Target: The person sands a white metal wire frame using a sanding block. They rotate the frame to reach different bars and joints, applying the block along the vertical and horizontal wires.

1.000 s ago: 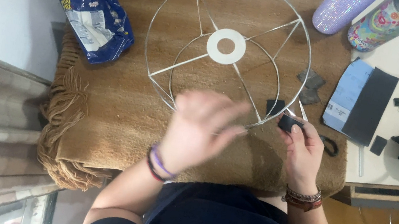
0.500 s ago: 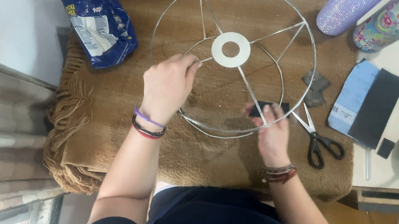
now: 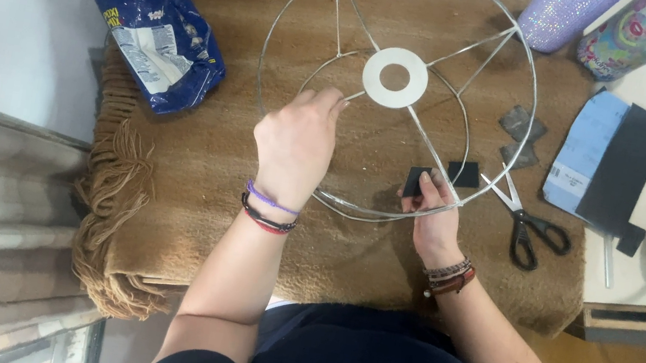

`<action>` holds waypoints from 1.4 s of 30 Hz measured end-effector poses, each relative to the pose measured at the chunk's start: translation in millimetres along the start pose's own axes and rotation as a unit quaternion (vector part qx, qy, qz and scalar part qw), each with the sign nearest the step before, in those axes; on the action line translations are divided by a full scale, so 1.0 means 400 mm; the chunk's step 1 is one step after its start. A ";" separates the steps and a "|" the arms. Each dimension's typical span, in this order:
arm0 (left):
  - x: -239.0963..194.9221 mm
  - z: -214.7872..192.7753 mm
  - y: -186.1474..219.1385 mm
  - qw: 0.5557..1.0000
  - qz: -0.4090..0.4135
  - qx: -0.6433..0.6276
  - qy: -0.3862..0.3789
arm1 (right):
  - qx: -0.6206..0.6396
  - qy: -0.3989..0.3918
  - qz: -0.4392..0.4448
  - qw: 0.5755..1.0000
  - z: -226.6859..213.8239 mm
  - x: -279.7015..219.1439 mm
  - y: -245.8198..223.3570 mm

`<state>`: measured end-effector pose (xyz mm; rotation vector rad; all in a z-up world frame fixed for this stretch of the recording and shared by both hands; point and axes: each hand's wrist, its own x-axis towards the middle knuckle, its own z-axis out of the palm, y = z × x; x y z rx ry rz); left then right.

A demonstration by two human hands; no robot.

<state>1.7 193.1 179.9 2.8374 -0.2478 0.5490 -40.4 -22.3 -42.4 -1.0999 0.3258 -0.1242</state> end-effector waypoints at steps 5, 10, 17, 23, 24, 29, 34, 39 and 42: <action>0.004 0.005 -0.033 1.000 0.008 -0.006 -0.003 | 0.019 0.025 0.005 0.999 0.008 -0.006 0.000; 0.005 -0.011 -0.041 0.999 0.033 0.001 -0.023 | 0.008 0.048 -0.064 0.997 -0.021 0.017 -0.049; 0.014 0.001 -0.067 0.991 0.114 0.038 -0.066 | -0.154 0.042 -0.240 0.958 -0.065 0.287 -0.122; 0.043 -0.049 -0.056 0.984 0.089 -0.030 -0.151 | 0.138 -0.063 -0.049 0.987 -0.053 0.478 -0.147; 0.044 -0.050 -0.050 0.985 0.072 -0.020 -0.154 | 0.122 -0.084 -0.024 0.989 -0.053 0.505 -0.145; 0.059 -0.045 -0.042 0.987 0.045 -0.018 -0.152 | 0.086 -0.099 0.052 0.990 -0.037 0.510 -0.183; 0.075 -0.034 -0.024 0.988 0.050 -0.013 -0.146 | 0.066 -0.123 0.099 0.985 -0.026 0.504 -0.223; 0.071 -0.024 -0.012 0.989 0.051 0.002 -0.137 | 0.067 -0.145 0.119 0.980 -0.014 0.497 -0.235; 0.072 -0.036 -0.005 0.990 0.052 -0.001 -0.129 | 0.057 -0.140 0.140 0.979 -0.007 0.491 -0.248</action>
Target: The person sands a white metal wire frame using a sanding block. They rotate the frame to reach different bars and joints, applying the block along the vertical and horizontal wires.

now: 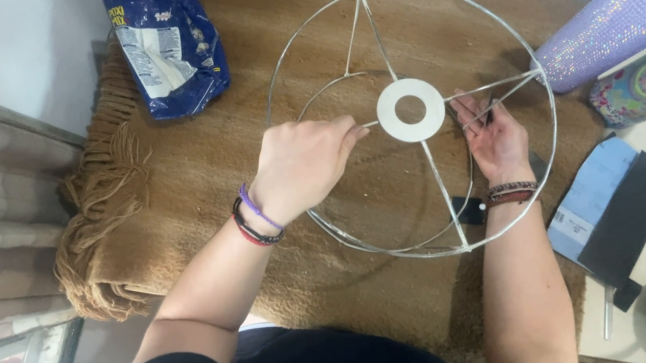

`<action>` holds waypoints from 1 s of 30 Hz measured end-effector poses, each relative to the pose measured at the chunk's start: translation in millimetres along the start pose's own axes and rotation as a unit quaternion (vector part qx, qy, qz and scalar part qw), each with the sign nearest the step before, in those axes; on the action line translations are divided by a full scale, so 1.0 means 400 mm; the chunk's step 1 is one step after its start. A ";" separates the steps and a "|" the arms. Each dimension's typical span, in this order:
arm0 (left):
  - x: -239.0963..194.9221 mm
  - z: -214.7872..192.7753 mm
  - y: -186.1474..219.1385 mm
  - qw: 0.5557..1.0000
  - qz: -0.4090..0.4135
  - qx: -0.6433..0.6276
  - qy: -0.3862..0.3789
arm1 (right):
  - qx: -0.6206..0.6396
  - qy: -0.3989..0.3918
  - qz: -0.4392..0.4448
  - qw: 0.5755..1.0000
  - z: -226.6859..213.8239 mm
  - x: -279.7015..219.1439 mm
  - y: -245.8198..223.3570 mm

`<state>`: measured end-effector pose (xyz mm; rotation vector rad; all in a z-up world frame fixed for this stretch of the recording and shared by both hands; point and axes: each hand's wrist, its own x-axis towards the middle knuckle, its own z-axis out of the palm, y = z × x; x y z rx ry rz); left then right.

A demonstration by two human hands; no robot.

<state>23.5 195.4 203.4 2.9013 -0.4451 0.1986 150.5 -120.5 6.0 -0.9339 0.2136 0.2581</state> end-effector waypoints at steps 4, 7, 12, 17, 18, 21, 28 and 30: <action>0.011 0.008 0.005 1.000 0.007 -0.001 0.003 | -0.018 -0.003 -0.004 1.000 -0.013 0.009 0.002; -0.003 0.003 0.015 0.998 0.000 0.038 0.041 | -0.021 -0.010 -0.006 1.000 -0.021 0.014 0.013; -0.041 -0.013 -0.014 0.997 0.006 -0.044 0.068 | 0.109 0.055 -0.005 0.993 -0.050 0.031 0.022; -0.095 -0.040 -0.030 0.929 0.071 -0.221 0.289 | 0.085 0.039 -0.091 0.991 -0.087 0.028 0.052; -0.114 -0.035 -0.038 0.900 0.098 -0.237 0.353 | 0.076 0.051 -0.116 0.989 -0.103 0.034 0.059; -0.192 0.042 -0.030 0.908 0.172 -0.167 0.343 | 0.014 0.083 -0.163 0.983 -0.102 -0.049 0.064; -0.215 0.087 0.022 0.916 0.266 -0.157 0.254 | -0.006 0.153 -0.191 0.970 -0.013 -0.436 0.135; -0.191 0.063 0.023 0.915 0.251 -0.151 0.277 | 0.028 0.203 -0.170 0.964 -0.037 -0.482 0.175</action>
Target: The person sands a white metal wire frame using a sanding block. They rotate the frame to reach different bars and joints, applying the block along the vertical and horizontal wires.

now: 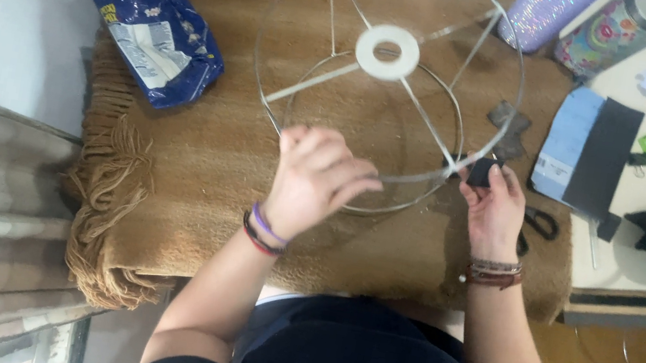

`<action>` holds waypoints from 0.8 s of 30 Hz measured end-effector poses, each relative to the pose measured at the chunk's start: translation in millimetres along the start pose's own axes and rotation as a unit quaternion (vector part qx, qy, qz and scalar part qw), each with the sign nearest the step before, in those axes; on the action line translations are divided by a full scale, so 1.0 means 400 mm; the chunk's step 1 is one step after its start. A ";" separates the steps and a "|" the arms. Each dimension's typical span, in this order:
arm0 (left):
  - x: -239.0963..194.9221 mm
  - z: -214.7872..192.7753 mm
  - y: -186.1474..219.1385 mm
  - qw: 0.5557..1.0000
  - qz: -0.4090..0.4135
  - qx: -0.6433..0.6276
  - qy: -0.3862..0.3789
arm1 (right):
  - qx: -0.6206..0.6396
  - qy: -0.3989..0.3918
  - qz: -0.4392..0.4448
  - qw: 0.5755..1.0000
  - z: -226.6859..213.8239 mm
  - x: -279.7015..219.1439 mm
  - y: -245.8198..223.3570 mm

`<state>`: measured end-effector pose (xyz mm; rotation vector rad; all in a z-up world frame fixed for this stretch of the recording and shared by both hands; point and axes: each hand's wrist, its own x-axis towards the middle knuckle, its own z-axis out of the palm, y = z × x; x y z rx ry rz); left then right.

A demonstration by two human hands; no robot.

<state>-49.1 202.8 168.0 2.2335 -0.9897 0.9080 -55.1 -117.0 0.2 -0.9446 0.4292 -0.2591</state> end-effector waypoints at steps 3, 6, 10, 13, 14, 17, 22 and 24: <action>0.041 0.003 -0.018 1.000 -0.002 -0.011 0.016 | -0.031 -0.005 -0.010 0.999 0.033 -0.097 -0.042; 0.055 0.017 -0.028 0.998 0.025 -0.022 0.050 | -0.070 -0.042 -0.070 0.994 0.036 -0.136 -0.046; 0.026 0.014 0.009 0.998 0.011 -0.046 0.040 | -0.115 -0.075 -0.111 0.984 0.012 -0.139 -0.026; -0.008 0.000 0.006 0.999 0.006 -0.050 0.011 | -0.134 -0.087 -0.106 0.981 0.008 -0.150 -0.019; -0.016 -0.009 -0.001 0.998 0.006 -0.055 0.001 | -0.140 -0.096 -0.110 0.979 0.008 -0.158 -0.017; -0.043 -0.048 -0.038 0.999 -0.006 -0.041 -0.001 | -0.134 -0.116 -0.109 0.978 0.001 -0.158 0.006; -0.190 -0.042 -0.173 0.979 -0.102 -0.089 0.153 | -0.108 -0.118 -0.083 0.984 0.020 -0.189 0.012; -0.291 0.017 -0.258 0.965 -0.250 -0.006 0.077 | -0.208 -0.162 -0.127 0.956 0.055 -0.219 0.001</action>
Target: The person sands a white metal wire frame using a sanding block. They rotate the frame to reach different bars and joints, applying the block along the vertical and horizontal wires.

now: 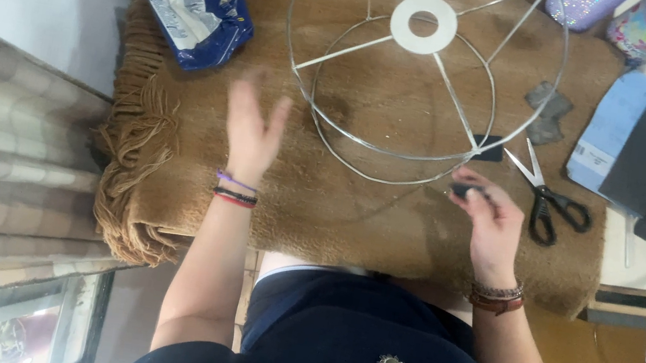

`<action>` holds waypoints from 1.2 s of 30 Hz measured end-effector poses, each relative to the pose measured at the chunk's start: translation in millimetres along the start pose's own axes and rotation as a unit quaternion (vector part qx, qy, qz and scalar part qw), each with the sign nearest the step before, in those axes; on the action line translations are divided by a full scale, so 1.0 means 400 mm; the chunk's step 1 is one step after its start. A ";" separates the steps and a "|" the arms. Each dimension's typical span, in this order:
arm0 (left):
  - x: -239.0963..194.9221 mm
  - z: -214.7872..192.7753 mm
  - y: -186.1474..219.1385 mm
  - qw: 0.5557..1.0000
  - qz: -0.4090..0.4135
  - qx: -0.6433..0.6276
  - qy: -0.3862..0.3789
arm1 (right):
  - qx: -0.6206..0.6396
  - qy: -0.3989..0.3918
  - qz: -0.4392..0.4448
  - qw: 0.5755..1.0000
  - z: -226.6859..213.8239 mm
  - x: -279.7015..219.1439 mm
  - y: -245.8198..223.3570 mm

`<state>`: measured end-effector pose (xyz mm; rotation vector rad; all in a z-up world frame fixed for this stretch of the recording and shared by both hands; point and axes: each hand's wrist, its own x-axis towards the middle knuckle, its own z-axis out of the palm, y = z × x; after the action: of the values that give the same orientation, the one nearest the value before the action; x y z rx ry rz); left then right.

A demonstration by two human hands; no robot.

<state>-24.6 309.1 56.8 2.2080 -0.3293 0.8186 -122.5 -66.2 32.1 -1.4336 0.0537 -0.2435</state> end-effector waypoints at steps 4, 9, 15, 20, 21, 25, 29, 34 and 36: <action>-0.009 0.072 0.016 0.985 0.002 -0.044 -0.165 | -0.083 -0.091 -0.074 0.990 0.026 0.001 0.008; -0.005 0.100 0.016 0.980 -0.026 -0.106 -0.168 | -0.121 -0.021 -0.129 0.984 0.069 0.028 -0.021; 0.127 -0.090 0.356 0.951 0.124 -0.210 -0.192 | -0.080 0.013 -0.149 0.986 0.061 0.111 -0.105; 0.126 -0.157 0.451 0.927 0.053 -0.131 -0.347 | -0.059 0.026 -0.155 0.986 0.061 0.237 -0.113; 0.131 -0.177 0.478 0.904 0.012 -0.103 -0.414 | -0.053 0.020 -0.159 0.986 0.060 0.256 -0.120; 0.083 -0.129 0.472 0.837 -0.078 -0.023 -0.542 | -0.055 0.006 -0.200 0.978 0.081 0.313 -0.139; 0.045 -0.103 0.467 0.950 -0.060 -0.129 -0.278 | -0.121 0.035 -0.283 0.951 0.110 0.263 -0.248; 0.104 -0.170 0.558 0.914 0.028 -0.230 -0.334 | -0.176 0.147 -0.427 0.875 0.098 0.137 -0.341; 0.093 -0.163 0.572 0.875 -0.002 -0.306 -0.375 | -0.214 0.170 -0.479 0.834 0.076 0.087 -0.347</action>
<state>-131.0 199.0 242.9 1.8039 -0.8279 -0.1992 -101.6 -59.8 176.7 -1.7480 -0.3565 -1.3938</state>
